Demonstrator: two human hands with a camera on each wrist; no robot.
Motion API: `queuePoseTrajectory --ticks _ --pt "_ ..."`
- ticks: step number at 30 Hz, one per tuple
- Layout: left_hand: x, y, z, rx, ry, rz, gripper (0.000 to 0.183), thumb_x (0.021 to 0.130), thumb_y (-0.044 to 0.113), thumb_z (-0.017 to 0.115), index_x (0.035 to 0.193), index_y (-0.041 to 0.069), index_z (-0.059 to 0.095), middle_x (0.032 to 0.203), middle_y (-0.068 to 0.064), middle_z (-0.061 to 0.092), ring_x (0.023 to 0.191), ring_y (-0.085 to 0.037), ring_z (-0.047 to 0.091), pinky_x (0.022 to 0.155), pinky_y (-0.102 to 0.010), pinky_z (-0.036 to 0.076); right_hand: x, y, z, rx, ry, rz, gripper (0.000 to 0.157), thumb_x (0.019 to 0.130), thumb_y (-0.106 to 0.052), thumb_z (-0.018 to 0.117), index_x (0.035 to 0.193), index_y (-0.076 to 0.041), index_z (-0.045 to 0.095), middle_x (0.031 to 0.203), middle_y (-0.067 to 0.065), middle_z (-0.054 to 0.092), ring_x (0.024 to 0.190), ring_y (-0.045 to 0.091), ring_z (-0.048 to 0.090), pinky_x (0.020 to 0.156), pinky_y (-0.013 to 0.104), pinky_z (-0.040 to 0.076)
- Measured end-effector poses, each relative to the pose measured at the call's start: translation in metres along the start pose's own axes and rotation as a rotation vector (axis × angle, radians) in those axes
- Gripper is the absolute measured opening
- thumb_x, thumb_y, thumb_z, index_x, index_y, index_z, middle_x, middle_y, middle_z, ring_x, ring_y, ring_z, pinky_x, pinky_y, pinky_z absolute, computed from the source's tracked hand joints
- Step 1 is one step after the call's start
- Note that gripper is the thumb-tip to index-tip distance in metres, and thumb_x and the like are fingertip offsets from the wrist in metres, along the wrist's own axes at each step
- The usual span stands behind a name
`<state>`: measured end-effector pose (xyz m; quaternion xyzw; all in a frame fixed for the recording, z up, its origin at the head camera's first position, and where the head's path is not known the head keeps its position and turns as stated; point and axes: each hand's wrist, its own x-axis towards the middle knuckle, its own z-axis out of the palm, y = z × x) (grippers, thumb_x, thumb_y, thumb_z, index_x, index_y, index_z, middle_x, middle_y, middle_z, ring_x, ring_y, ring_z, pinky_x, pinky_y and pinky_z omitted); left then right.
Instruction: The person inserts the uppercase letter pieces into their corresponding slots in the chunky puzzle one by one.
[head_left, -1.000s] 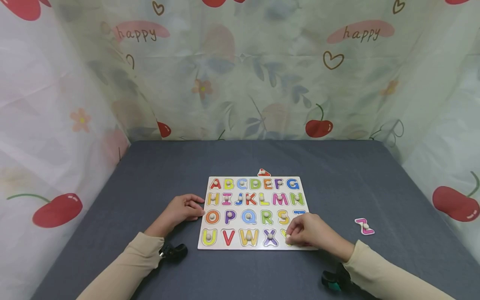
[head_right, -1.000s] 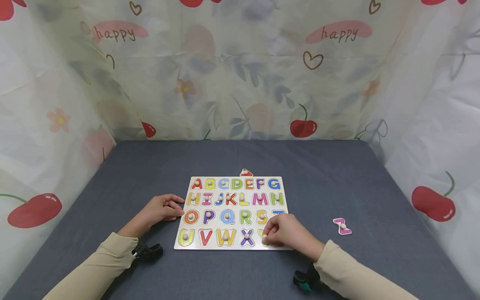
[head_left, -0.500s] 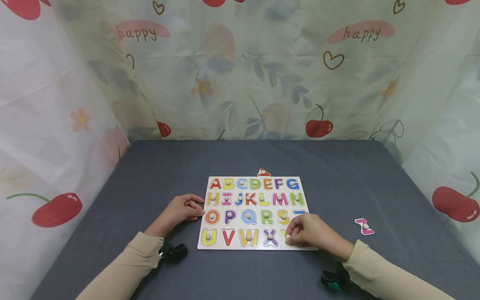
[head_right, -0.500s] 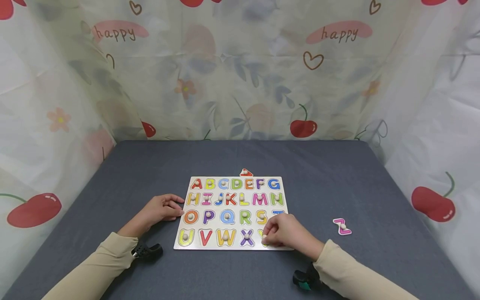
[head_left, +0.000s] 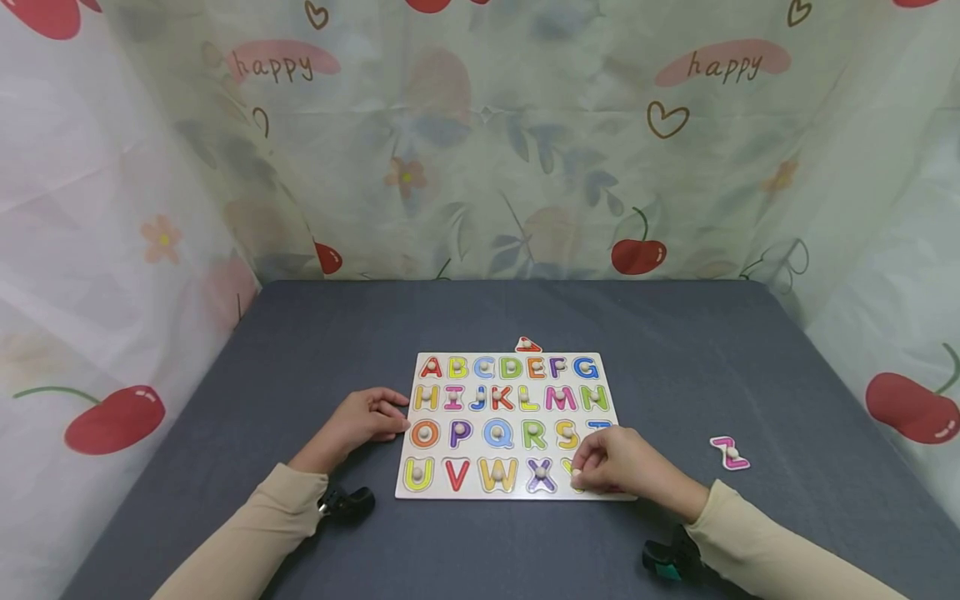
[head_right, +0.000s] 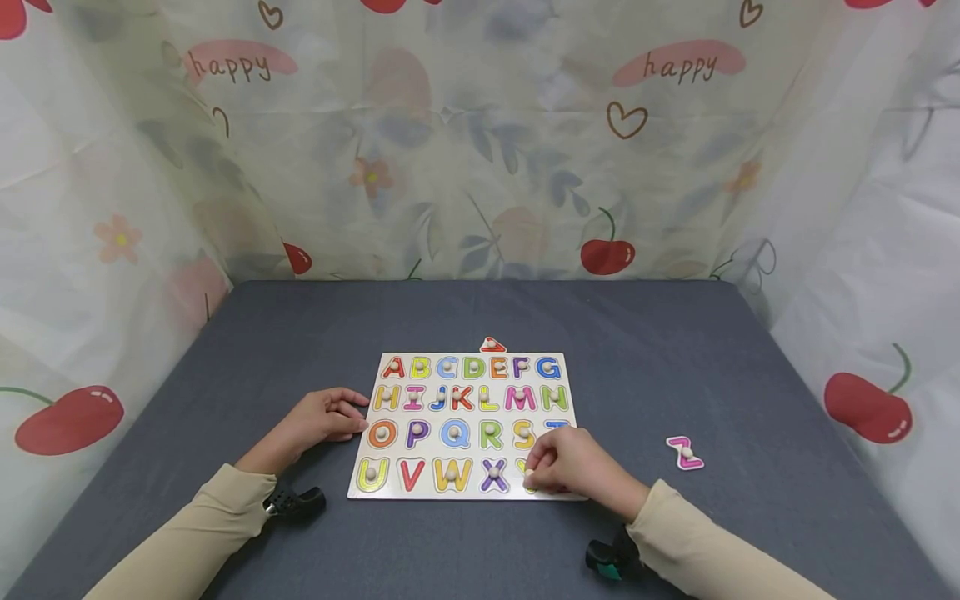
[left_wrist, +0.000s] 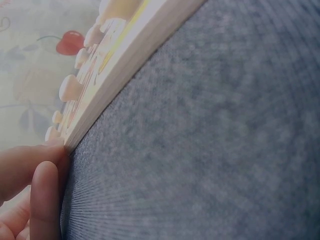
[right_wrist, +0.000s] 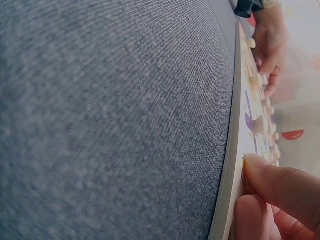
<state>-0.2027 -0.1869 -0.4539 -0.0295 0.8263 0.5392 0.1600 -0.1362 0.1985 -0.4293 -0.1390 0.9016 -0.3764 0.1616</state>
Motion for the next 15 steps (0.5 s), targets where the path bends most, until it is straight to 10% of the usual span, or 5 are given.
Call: queuePoseTrajectory --ticks 15 --pt "0.0006 -0.0006 -0.0002 -0.007 0.003 -0.014 0.042 0.079 0.012 0.08 0.116 0.002 0.063 0.083 -0.005 0.068 0.07 -0.011 0.064 0.064 -0.024 0.055 -0.0007 -0.0003 -0.0008 0.018 -0.007 0.01 0.017 0.073 -0.016 0.084 0.076 -0.01 0.067 0.062 -0.004 0.061 0.054 0.009 0.052 0.047 0.021 0.04"
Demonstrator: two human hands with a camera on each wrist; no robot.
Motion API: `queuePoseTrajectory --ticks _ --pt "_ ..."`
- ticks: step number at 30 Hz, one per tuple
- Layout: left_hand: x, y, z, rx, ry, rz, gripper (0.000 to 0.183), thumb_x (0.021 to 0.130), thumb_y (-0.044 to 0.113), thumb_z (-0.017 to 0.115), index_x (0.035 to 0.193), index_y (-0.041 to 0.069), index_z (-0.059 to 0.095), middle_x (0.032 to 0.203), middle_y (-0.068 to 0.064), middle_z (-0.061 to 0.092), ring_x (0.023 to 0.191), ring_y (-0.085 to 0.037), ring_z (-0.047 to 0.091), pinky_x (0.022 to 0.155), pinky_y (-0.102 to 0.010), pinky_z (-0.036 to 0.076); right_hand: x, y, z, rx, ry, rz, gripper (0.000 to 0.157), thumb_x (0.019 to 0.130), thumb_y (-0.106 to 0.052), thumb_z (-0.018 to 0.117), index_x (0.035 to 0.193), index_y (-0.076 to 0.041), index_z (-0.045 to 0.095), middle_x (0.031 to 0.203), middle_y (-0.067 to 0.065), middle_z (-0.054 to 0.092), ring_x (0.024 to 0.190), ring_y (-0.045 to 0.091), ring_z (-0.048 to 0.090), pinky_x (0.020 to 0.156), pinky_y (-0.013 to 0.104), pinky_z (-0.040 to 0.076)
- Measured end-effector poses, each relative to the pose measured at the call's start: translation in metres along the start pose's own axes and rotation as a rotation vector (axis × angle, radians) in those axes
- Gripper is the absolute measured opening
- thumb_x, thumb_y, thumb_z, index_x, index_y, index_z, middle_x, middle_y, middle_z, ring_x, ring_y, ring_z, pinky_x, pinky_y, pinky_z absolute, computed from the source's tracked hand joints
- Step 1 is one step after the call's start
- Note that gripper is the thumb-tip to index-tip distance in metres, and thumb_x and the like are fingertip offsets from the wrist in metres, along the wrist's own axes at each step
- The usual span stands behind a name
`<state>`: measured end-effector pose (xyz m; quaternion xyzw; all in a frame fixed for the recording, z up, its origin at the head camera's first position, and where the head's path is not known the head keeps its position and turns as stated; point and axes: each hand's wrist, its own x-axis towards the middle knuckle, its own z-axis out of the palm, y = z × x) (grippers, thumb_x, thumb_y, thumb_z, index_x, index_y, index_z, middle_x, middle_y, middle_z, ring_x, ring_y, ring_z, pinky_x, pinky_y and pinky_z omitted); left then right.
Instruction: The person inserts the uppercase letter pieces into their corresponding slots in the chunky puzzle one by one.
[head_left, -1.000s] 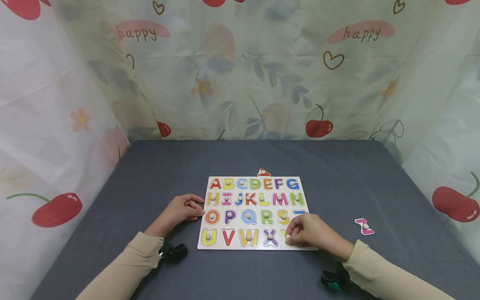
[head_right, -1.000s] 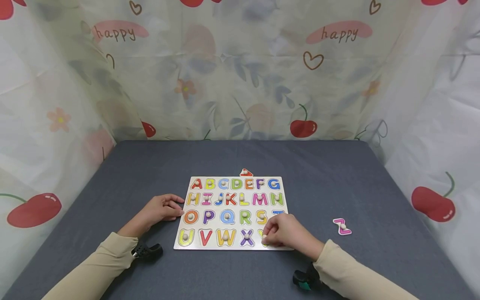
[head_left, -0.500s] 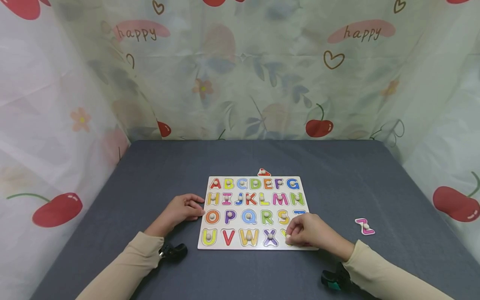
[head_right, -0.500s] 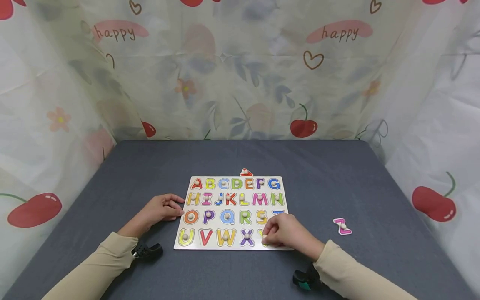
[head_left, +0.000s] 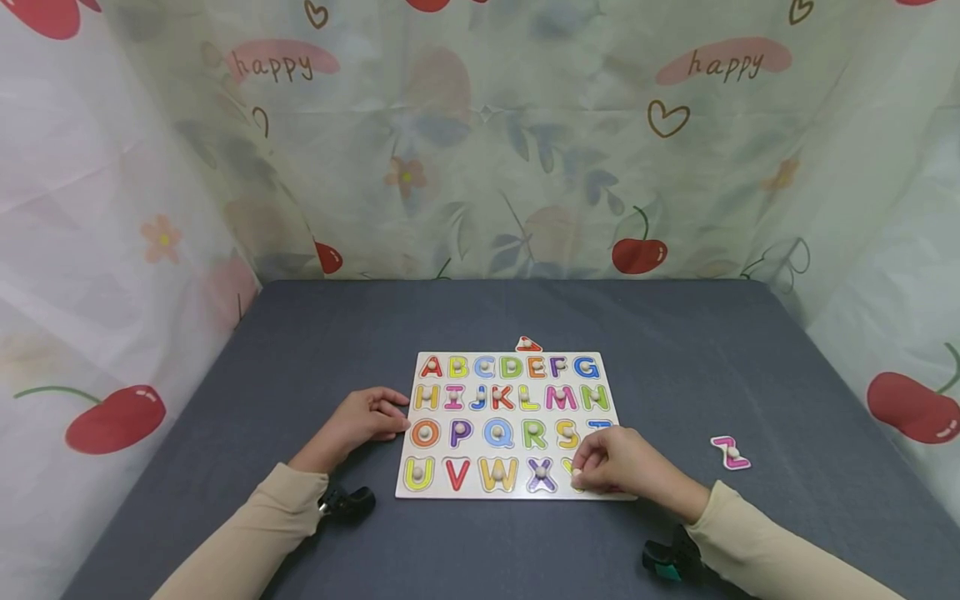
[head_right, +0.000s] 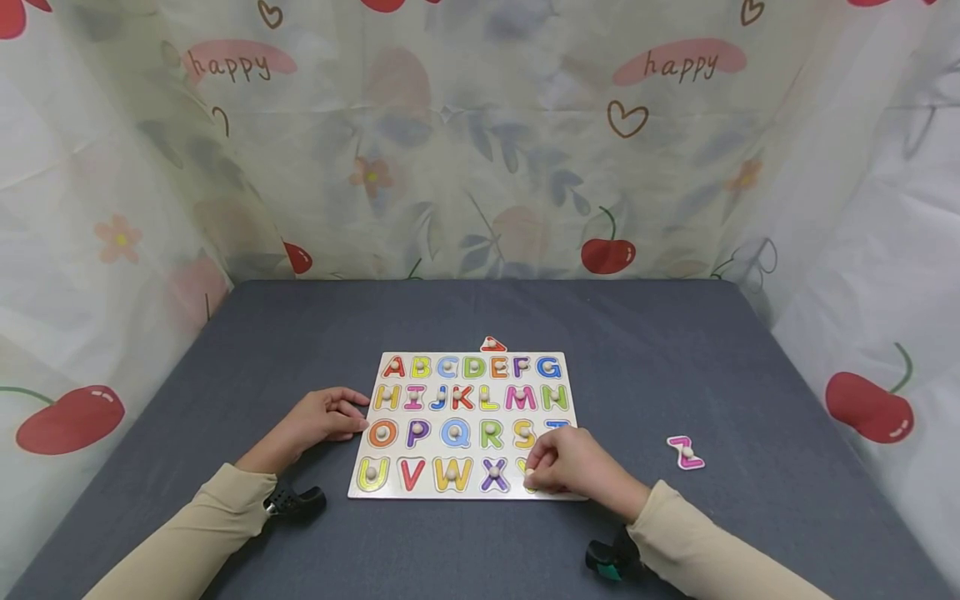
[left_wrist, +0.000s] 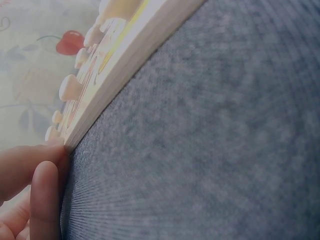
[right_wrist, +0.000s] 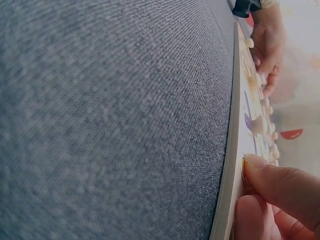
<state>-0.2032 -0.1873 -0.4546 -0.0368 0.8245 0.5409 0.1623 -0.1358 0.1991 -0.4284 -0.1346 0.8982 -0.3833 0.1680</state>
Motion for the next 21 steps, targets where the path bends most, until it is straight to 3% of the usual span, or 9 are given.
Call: queuePoseTrajectory --ticks 21 --pt "-0.0006 0.002 0.0008 0.023 0.009 0.003 0.043 0.079 0.011 0.079 0.117 0.0 0.062 0.082 -0.004 0.068 0.07 -0.009 0.063 0.064 -0.024 0.055 0.0006 0.0015 0.0002 -0.001 0.003 -0.021 0.018 0.072 -0.016 0.084 0.075 -0.011 0.067 0.061 -0.004 0.061 0.054 0.009 0.052 0.047 0.021 0.039"
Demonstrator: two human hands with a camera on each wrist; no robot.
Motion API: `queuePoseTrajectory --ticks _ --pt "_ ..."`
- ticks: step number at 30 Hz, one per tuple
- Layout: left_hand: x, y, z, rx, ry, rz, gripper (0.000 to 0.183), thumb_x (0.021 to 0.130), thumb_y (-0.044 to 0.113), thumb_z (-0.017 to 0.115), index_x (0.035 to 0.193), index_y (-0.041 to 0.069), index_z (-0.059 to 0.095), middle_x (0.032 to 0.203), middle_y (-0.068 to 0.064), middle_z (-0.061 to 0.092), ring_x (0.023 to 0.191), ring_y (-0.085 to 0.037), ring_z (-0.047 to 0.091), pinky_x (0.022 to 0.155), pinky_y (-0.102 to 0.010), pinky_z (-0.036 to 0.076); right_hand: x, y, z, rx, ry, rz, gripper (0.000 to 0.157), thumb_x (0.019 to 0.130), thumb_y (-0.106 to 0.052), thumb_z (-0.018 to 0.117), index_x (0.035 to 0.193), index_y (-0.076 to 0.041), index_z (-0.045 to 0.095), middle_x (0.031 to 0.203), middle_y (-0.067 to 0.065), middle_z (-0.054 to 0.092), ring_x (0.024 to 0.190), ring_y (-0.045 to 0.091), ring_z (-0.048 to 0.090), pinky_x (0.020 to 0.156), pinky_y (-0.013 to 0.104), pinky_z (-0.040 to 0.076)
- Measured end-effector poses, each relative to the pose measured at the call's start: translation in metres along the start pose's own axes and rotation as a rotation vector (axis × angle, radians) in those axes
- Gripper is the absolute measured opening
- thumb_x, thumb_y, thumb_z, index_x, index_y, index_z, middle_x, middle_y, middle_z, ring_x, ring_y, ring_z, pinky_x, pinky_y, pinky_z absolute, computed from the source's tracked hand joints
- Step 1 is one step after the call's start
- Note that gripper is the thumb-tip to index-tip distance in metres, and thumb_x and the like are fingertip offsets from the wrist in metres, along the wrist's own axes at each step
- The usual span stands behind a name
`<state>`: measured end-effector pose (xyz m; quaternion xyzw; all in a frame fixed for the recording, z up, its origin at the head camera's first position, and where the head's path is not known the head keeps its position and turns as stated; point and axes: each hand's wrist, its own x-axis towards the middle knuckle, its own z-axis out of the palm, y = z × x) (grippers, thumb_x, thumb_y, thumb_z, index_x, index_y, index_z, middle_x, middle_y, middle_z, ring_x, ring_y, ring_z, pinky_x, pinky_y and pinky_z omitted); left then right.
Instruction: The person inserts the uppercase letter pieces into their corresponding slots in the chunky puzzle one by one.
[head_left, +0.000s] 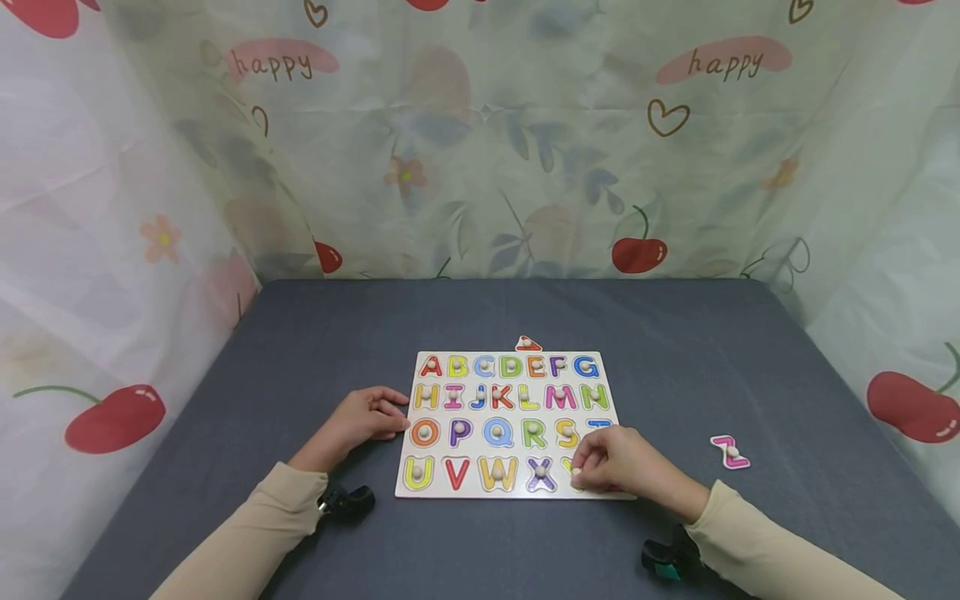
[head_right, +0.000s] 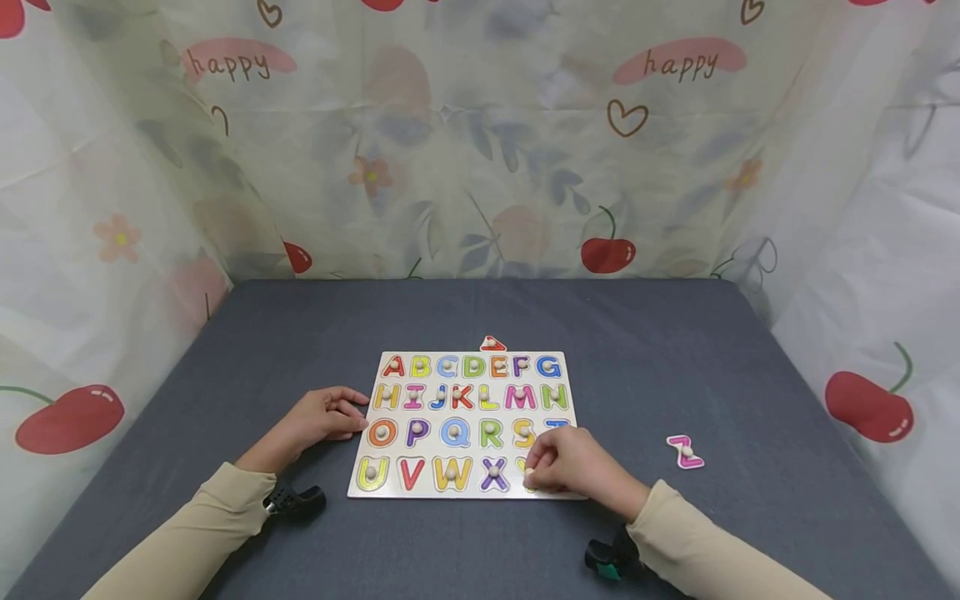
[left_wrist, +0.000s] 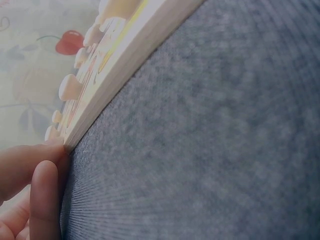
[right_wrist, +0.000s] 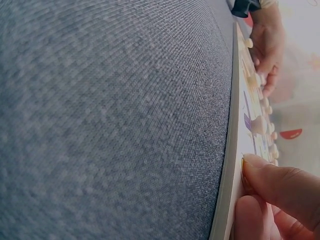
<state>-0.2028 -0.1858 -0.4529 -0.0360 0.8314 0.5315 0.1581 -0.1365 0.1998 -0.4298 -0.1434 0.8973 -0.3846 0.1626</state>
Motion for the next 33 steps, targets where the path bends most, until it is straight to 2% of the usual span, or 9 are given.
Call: queuePoseTrajectory --ticks 13,24,30,33 --pt "0.0 0.001 0.0 -0.001 -0.004 -0.003 0.044 0.079 0.012 0.08 0.117 0.0 0.061 0.082 -0.004 0.068 0.071 -0.01 0.063 0.064 -0.024 0.055 0.001 -0.001 -0.001 -0.008 -0.004 0.008 0.017 0.073 -0.015 0.083 0.075 -0.011 0.067 0.061 -0.005 0.06 0.054 0.009 0.051 0.047 0.021 0.039" --pt "-0.002 0.001 0.0 0.004 -0.003 0.003 0.044 0.079 0.013 0.079 0.117 0.001 0.061 0.084 -0.005 0.068 0.071 -0.01 0.063 0.064 -0.024 0.055 0.002 -0.003 -0.004 -0.041 -0.039 -0.012 0.022 0.071 -0.017 0.085 0.079 -0.012 0.064 0.061 -0.006 0.058 0.054 0.008 0.052 0.049 0.021 0.04" --pt "-0.003 0.002 0.0 0.001 -0.005 0.007 0.044 0.08 0.013 0.079 0.118 0.001 0.061 0.084 -0.005 0.068 0.071 -0.011 0.063 0.064 -0.024 0.055 0.002 -0.008 -0.012 -0.037 -0.09 0.007 0.027 0.07 -0.019 0.086 0.084 -0.012 0.065 0.063 -0.005 0.063 0.052 0.009 0.054 0.048 0.021 0.041" --pt "-0.003 0.002 0.0 0.004 -0.003 0.006 0.043 0.08 0.012 0.079 0.117 0.001 0.061 0.084 -0.005 0.068 0.071 -0.01 0.063 0.064 -0.024 0.055 0.003 -0.013 -0.022 -0.039 -0.089 0.01 0.027 0.072 -0.021 0.085 0.088 -0.01 0.066 0.067 -0.003 0.063 0.057 0.011 0.057 0.051 0.023 0.044"
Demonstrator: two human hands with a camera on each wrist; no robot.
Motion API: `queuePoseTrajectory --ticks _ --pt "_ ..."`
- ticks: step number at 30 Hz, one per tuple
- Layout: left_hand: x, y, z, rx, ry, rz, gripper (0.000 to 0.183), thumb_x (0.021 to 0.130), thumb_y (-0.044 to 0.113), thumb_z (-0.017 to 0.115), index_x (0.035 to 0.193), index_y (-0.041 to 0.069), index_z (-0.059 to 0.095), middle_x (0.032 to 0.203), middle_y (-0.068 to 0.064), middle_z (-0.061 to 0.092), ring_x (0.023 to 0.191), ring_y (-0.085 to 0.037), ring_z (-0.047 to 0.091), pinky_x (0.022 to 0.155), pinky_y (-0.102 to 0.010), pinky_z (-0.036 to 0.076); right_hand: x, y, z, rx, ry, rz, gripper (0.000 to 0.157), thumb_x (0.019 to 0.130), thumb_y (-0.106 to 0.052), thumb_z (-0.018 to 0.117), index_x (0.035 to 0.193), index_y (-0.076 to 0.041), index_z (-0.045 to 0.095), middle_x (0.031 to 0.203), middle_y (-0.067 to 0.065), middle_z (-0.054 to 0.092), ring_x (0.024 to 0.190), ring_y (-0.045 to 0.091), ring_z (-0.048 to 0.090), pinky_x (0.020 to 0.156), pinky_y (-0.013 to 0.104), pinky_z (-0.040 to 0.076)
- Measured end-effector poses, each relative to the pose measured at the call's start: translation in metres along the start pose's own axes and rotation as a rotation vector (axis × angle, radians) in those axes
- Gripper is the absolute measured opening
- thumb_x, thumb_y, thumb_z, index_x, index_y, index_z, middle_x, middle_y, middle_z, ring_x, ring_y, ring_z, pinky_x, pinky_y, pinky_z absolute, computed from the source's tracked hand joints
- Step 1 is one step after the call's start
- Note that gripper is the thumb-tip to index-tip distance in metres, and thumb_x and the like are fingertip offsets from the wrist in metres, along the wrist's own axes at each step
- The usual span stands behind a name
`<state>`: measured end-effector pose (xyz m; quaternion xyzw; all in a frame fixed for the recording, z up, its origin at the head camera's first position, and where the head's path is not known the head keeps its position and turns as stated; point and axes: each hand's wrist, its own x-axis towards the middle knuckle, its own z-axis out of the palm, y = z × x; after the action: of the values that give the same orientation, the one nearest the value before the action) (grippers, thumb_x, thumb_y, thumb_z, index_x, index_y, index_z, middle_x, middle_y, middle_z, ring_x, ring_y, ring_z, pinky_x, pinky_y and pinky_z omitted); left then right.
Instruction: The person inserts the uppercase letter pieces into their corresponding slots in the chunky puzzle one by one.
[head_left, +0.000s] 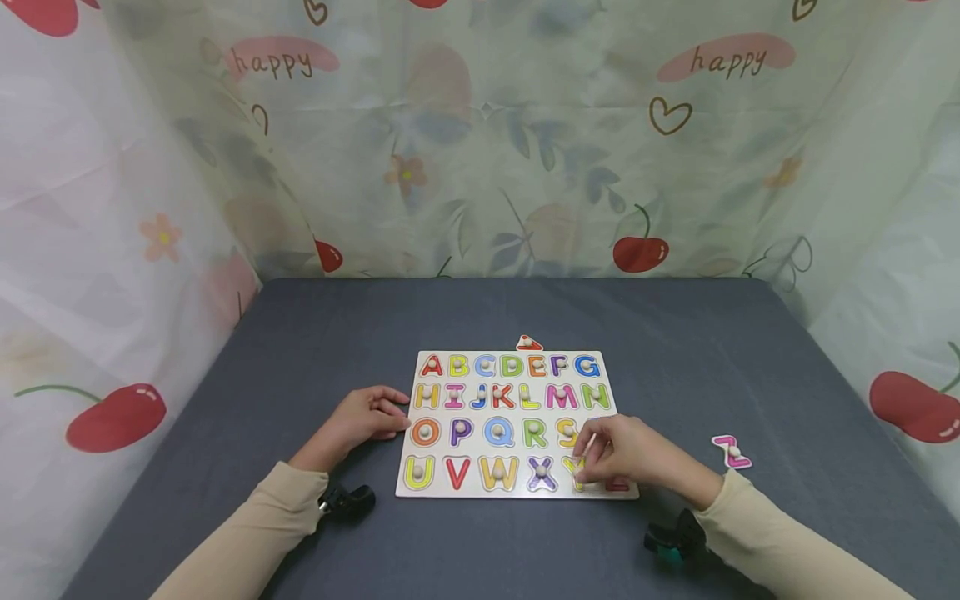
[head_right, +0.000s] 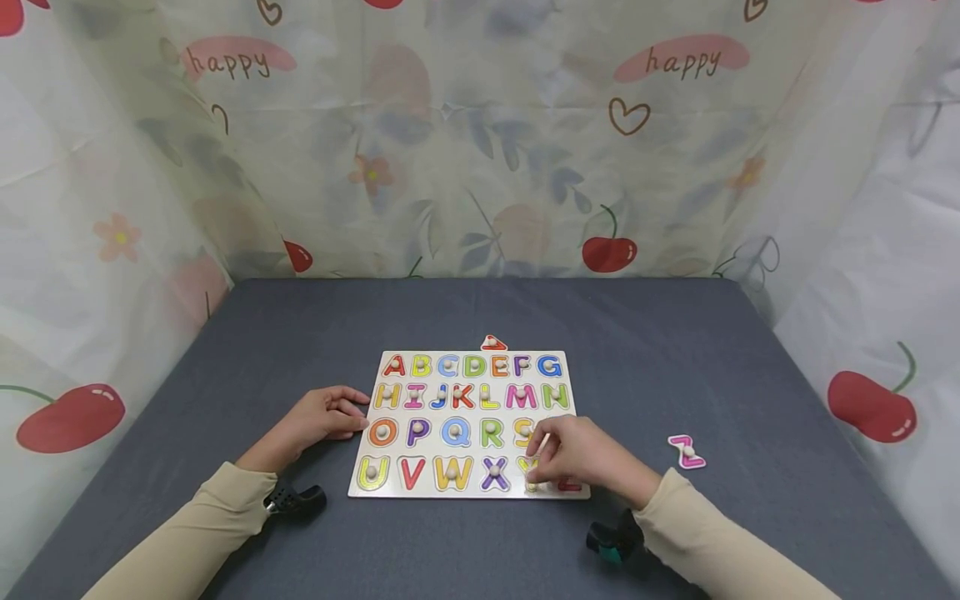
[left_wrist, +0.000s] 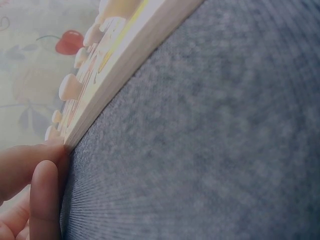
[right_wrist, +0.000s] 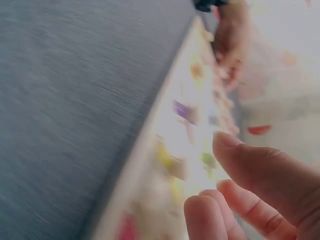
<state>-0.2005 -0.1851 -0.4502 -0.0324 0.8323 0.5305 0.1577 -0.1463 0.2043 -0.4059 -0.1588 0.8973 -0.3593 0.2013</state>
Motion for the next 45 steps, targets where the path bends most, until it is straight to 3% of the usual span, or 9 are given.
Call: queuePoseTrajectory --ticks 5,12,18,23,32,39,45 --pt "0.002 -0.001 -0.001 -0.002 0.005 -0.012 0.043 0.079 0.011 0.079 0.117 0.002 0.061 0.084 -0.005 0.068 0.072 -0.01 0.063 0.065 -0.024 0.055 0.003 -0.007 -0.026 0.008 0.068 -0.001 0.029 0.077 -0.02 0.082 0.097 -0.004 0.066 0.074 0.0 0.062 0.067 0.015 0.059 0.058 0.027 0.048" --pt "0.002 -0.001 0.0 -0.007 0.002 -0.002 0.044 0.079 0.011 0.08 0.117 0.001 0.061 0.083 -0.004 0.068 0.071 -0.01 0.063 0.064 -0.024 0.055 0.024 -0.008 -0.06 0.151 0.143 -0.017 0.028 0.086 -0.014 0.074 0.107 0.003 0.064 0.086 0.008 0.063 0.078 0.019 0.064 0.077 0.041 0.057" --pt "0.0 0.0 -0.001 0.001 0.003 -0.001 0.045 0.079 0.012 0.079 0.119 0.001 0.061 0.084 -0.005 0.068 0.072 -0.01 0.063 0.065 -0.024 0.055 0.065 -0.008 -0.076 0.178 0.236 -0.022 0.028 0.09 -0.022 0.069 0.112 -0.005 0.063 0.102 0.012 0.063 0.094 0.032 0.063 0.087 0.047 0.054" --pt "0.0 -0.001 -0.002 -0.009 -0.003 0.003 0.044 0.08 0.011 0.079 0.118 0.0 0.061 0.083 -0.005 0.068 0.071 -0.01 0.063 0.065 -0.024 0.055 0.108 -0.001 -0.075 0.17 0.288 -0.04 0.029 0.092 -0.024 0.067 0.116 -0.008 0.063 0.111 0.013 0.064 0.104 0.035 0.062 0.093 0.049 0.05" --pt "0.001 0.0 0.0 -0.022 -0.01 0.0 0.044 0.079 0.012 0.079 0.117 0.0 0.061 0.083 -0.005 0.068 0.071 -0.01 0.063 0.065 -0.024 0.055 0.16 0.005 -0.059 0.117 0.192 -0.031 0.033 0.092 -0.017 0.067 0.123 -0.005 0.064 0.117 0.013 0.064 0.106 0.028 0.061 0.096 0.044 0.048" --pt "0.002 0.0 0.001 -0.018 -0.005 -0.011 0.044 0.079 0.013 0.08 0.117 0.001 0.061 0.084 -0.005 0.068 0.071 -0.01 0.063 0.064 -0.024 0.055 0.174 0.006 -0.051 0.072 0.095 0.007 0.027 0.091 -0.01 0.066 0.118 -0.005 0.068 0.118 0.013 0.067 0.108 0.027 0.062 0.095 0.041 0.049" --pt "0.001 -0.001 0.0 -0.011 0.0 -0.011 0.044 0.079 0.012 0.08 0.118 0.001 0.061 0.083 -0.004 0.068 0.07 -0.011 0.063 0.064 -0.024 0.055 0.176 0.003 -0.048 0.037 0.08 0.046 0.022 0.092 -0.009 0.064 0.114 -0.008 0.07 0.113 0.012 0.068 0.099 0.023 0.063 0.086 0.035 0.052"
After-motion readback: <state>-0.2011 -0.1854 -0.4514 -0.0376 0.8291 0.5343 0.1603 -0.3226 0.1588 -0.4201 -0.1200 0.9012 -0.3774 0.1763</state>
